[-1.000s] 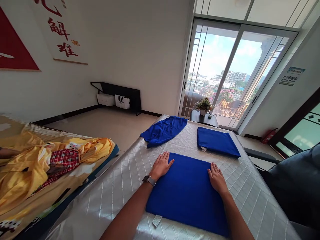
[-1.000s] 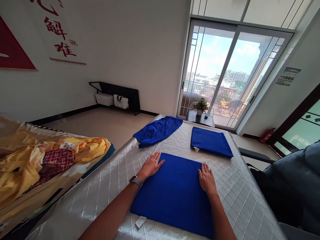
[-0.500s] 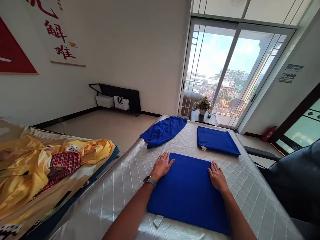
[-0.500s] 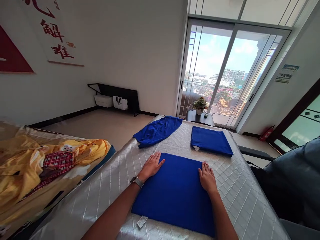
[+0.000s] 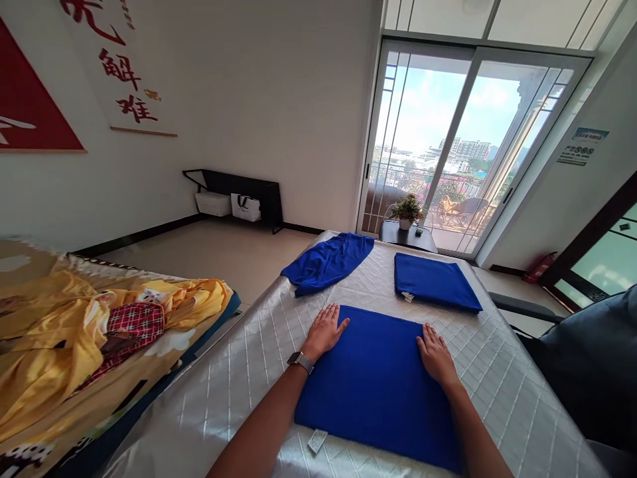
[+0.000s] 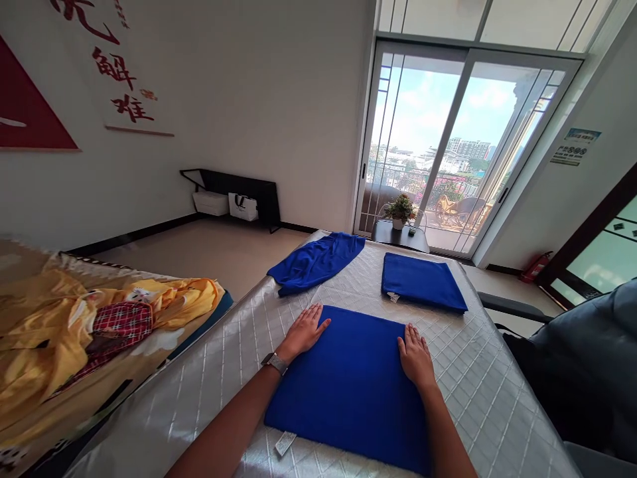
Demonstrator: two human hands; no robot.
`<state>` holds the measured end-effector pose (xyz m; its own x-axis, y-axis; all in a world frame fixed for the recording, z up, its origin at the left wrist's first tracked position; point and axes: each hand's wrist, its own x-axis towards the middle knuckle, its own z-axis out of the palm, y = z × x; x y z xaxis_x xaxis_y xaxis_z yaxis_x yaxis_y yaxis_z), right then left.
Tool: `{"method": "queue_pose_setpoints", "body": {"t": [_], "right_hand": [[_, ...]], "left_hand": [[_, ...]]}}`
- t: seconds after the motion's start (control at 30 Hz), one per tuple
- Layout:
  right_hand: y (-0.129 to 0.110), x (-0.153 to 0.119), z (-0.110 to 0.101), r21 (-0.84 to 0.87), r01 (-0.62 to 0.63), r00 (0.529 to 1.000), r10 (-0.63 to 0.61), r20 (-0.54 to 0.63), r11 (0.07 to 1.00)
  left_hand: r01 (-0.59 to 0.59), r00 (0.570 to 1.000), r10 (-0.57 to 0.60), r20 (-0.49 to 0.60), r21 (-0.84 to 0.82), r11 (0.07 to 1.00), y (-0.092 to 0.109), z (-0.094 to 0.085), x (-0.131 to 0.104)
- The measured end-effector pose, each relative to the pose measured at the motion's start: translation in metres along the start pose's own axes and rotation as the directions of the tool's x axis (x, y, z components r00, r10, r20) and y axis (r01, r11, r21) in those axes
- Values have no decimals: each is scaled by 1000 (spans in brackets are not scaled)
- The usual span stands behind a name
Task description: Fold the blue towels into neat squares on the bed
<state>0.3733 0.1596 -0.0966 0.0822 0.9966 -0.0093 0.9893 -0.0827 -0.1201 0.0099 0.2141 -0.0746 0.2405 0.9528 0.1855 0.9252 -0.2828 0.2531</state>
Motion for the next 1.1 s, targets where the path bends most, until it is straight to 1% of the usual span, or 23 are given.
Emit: {"method": "queue_pose_setpoints", "body": {"t": [0.2,0.37,0.57,0.77,0.9,1.0,1.1], "right_hand": [[-1,-1,-3,31,-14,1000,15,-6,999],[0,-1,-3,64,-3,1000,3,-10,998],[-2,-2,-3,41,-5,999,7,-36,999],[-12,-6,-12,-5,25,997,-26,-66,1000],[-17,-8,-14,0,24,999,-24,-30,1000],[-18,-8,-13,18,2,1000,-2,12,1000],[-18,-8,-13,30,-7,1000,7,27,1000]], "left_hand": [[-2,1000,2,3,2,1000,1,0,-1],[15,1000,-15,1,2,1000,2,1,-1],[8,1000,-8,-8,0,1000,-1,4,0],[1,1000,-1,-11,5,1000,-1,3,-1],[2,1000,-2,3,11,1000,2,-2,-3],[10,1000,-10,6,5,1000,5,-6,-5],[12,1000,-12,4,0,1000,8,-9,-6]]}}
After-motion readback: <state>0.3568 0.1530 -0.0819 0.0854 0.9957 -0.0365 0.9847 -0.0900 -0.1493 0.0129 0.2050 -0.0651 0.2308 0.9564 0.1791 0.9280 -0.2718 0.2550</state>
